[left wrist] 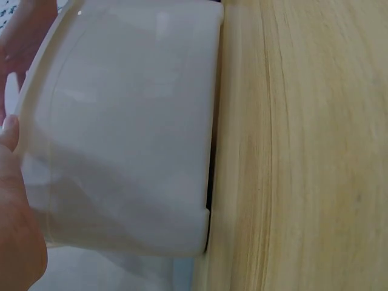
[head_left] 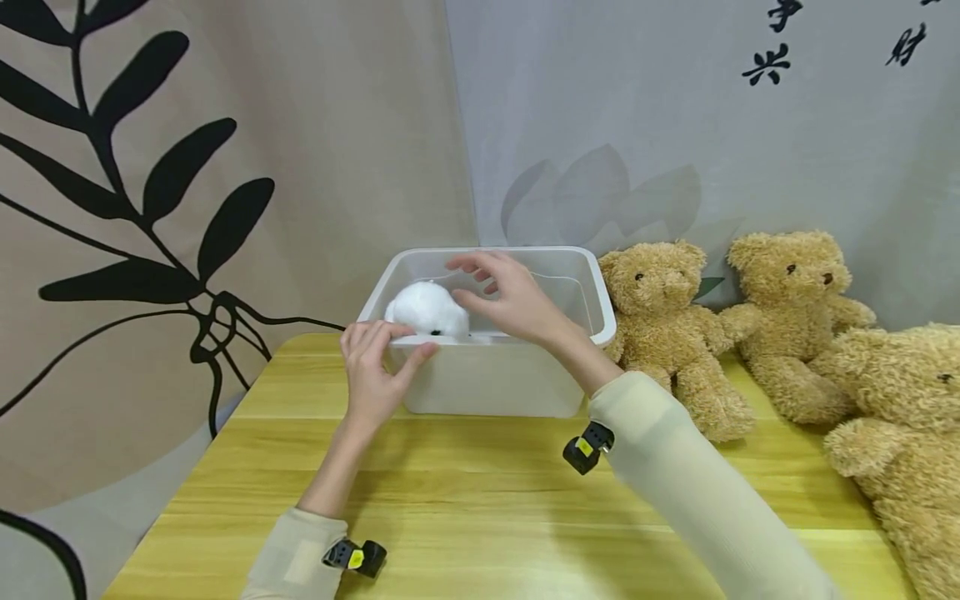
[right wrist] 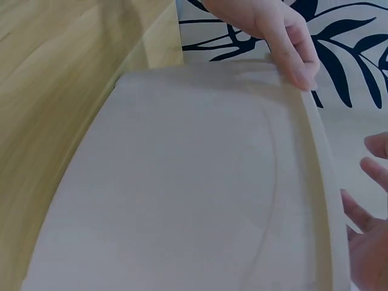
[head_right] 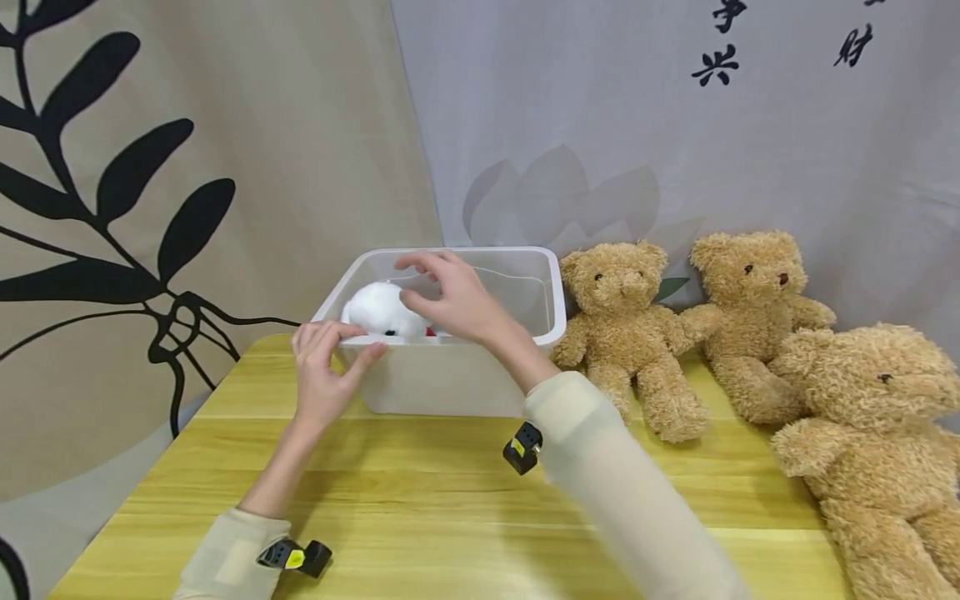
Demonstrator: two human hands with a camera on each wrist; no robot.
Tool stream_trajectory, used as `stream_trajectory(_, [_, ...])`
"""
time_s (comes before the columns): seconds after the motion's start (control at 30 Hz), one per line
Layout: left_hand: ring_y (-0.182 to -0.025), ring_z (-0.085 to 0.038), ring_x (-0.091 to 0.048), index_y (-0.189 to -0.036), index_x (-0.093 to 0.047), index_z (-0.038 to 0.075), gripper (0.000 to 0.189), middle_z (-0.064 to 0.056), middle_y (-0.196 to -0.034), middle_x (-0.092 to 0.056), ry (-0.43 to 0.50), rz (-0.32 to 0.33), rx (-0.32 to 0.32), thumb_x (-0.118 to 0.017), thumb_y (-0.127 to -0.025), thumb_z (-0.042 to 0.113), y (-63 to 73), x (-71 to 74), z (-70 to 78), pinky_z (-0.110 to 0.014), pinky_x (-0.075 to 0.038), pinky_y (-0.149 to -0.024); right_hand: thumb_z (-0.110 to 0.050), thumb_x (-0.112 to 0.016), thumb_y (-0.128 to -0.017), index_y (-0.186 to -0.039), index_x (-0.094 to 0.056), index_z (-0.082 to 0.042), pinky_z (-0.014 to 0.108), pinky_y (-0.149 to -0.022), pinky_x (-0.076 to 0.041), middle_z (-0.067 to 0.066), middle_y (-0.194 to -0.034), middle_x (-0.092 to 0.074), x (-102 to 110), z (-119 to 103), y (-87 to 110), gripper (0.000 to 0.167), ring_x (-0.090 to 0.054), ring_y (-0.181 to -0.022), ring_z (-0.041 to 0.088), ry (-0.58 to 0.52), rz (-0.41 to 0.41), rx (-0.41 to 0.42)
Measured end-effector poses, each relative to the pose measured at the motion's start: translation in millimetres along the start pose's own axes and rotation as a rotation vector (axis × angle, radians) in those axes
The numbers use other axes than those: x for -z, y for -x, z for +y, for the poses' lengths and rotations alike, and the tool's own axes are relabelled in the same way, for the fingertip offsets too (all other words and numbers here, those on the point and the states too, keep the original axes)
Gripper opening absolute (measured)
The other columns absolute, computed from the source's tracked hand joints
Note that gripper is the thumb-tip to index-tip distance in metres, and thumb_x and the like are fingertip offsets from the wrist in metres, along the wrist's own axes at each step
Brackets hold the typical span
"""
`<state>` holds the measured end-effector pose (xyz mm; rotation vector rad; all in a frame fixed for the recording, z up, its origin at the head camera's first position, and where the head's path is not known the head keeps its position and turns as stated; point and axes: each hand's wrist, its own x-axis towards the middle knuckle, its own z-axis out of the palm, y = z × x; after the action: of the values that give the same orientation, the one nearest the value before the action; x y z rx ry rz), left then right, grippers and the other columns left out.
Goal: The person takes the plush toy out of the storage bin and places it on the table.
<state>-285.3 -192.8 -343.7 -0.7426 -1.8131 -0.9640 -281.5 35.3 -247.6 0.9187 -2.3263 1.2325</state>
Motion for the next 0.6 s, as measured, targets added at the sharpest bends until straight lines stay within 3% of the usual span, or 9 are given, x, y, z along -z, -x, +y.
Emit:
stream_trajectory(0.17, [-0.082, -0.027, -0.047, -0.089, -0.067, 0.004, 0.053, -0.007, -0.083, -0.068, 0.006, 0.002, -0.006, -0.071, -0.088, 0.057, -0.3, -0.5, -0.4, -0.047, -0.022, -0.101, -0.021, -0.068, -0.096, -0.137, -0.061, -0.013, 0.04, -0.1, -0.043, 0.009, -0.133, -0.059, -14.9, -2.1, -12.0, 0.042, -0.052, -0.121, 0.022, 0.058, -0.066, 0.011])
stream_trajectory(0.43, [-0.083, -0.028, -0.047, -0.089, -0.067, 0.003, 0.055, -0.007, -0.083, -0.068, 0.007, 0.0, -0.012, -0.07, -0.088, 0.058, -1.2, 0.1, 0.9, -0.048, -0.023, -0.102, -0.029, -0.061, -0.102, -0.149, -0.051, -0.025, 0.04, -0.103, -0.041, 0.013, -0.143, -0.054, -29.0, 0.0, -18.9, 0.048, -0.047, -0.129, 0.024, 0.215, -0.267, -0.085])
stream_trajectory(0.6, [-0.082, -0.028, -0.048, -0.088, -0.067, 0.003, 0.056, -0.007, -0.082, -0.067, 0.002, 0.014, -0.019, -0.07, -0.088, 0.059, -0.8, -1.4, 0.5, -0.047, -0.023, -0.1, -0.036, -0.06, -0.102, -0.147, -0.054, -0.027, 0.046, -0.108, -0.038, 0.014, -0.148, -0.05, -29.7, 0.6, -18.8, 0.046, -0.044, -0.136, 0.027, 0.309, -0.317, -0.135])
